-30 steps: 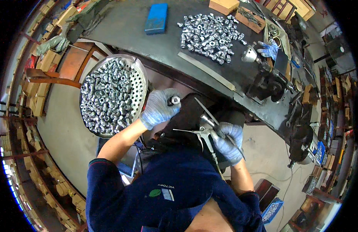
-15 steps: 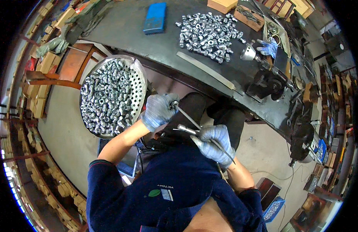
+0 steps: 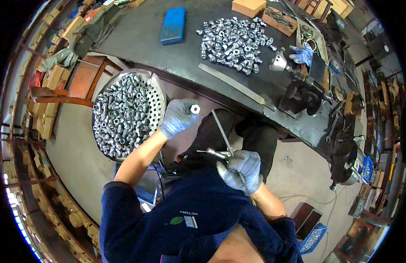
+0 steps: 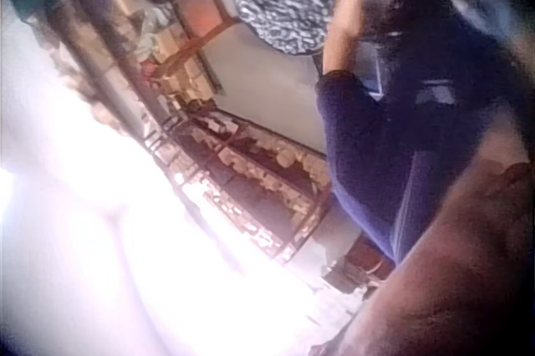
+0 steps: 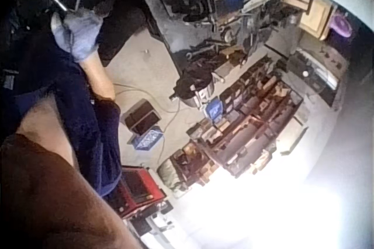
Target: The person picks up metal components one by one from a tray and uses a set of calipers to measure them, then places them into a pile on a workbench.
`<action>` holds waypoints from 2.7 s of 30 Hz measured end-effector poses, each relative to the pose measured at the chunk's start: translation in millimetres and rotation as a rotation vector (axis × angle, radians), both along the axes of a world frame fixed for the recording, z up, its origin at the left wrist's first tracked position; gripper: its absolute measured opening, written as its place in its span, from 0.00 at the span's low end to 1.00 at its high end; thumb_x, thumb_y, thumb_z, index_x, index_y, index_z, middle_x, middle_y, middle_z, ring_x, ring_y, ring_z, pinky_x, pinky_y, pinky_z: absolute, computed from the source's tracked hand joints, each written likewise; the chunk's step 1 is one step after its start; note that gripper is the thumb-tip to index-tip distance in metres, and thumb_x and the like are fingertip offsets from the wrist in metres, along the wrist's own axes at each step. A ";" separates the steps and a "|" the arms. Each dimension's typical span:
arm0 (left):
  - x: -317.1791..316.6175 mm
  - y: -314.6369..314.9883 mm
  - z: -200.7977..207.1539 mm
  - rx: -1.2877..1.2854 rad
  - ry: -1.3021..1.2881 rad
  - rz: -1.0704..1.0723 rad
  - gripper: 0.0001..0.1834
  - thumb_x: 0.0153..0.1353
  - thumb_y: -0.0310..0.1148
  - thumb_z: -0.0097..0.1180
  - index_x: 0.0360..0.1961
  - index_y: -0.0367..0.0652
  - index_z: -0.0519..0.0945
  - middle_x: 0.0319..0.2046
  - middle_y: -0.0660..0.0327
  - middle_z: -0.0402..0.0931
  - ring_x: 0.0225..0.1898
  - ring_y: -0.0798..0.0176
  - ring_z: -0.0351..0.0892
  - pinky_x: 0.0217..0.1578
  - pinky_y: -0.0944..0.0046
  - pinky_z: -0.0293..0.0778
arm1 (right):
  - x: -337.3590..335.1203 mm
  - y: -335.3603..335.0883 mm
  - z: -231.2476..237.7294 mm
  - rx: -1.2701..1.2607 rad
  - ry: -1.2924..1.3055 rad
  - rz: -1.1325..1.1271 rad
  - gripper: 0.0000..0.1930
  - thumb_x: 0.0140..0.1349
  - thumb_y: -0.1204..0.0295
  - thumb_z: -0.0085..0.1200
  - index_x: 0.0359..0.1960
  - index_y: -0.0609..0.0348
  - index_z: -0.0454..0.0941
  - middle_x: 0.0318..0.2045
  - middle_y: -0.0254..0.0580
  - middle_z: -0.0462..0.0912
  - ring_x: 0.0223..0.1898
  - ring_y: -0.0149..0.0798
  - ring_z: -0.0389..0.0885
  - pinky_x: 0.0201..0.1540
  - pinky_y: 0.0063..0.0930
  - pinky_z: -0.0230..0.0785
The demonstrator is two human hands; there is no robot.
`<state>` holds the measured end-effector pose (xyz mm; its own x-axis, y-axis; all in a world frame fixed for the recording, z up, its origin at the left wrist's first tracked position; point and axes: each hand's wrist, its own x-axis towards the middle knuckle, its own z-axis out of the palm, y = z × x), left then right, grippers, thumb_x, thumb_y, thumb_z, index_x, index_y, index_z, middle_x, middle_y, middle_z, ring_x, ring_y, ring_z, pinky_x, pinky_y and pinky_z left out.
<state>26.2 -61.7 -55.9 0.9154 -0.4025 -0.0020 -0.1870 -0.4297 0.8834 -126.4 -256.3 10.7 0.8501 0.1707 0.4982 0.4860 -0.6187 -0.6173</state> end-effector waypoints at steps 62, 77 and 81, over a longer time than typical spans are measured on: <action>-13.9 145.0 27.3 0.893 -0.175 0.115 0.13 0.46 0.41 0.58 0.29 0.44 0.76 0.25 0.55 0.77 0.25 0.53 0.78 0.30 0.56 0.72 | -20.9 -16.5 -35.2 0.265 0.191 -0.130 0.17 0.43 0.78 0.64 0.11 0.54 0.65 0.11 0.38 0.66 0.13 0.38 0.67 0.18 0.26 0.58; -73.9 8.1 15.8 -0.805 0.947 -0.221 0.24 0.63 0.45 0.46 0.45 0.31 0.74 0.23 0.54 0.77 0.18 0.62 0.76 0.19 0.69 0.72 | -11.2 -14.7 -26.4 0.290 0.190 -0.073 0.19 0.40 0.73 0.66 0.10 0.54 0.63 0.12 0.42 0.65 0.13 0.44 0.66 0.18 0.30 0.58; -75.5 7.0 12.9 -0.716 0.885 -0.133 0.23 0.63 0.44 0.47 0.44 0.31 0.75 0.23 0.55 0.77 0.20 0.63 0.77 0.18 0.70 0.72 | -9.1 -15.7 -28.8 0.320 0.253 -0.064 0.18 0.43 0.68 0.67 0.10 0.54 0.67 0.10 0.42 0.67 0.13 0.45 0.68 0.18 0.30 0.61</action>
<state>-49.3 -54.7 -43.0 0.6575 -0.6645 -0.3552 0.6156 0.2019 0.7618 -135.5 -272.1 -18.1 0.9564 -0.0161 0.2915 0.2609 -0.4006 -0.8783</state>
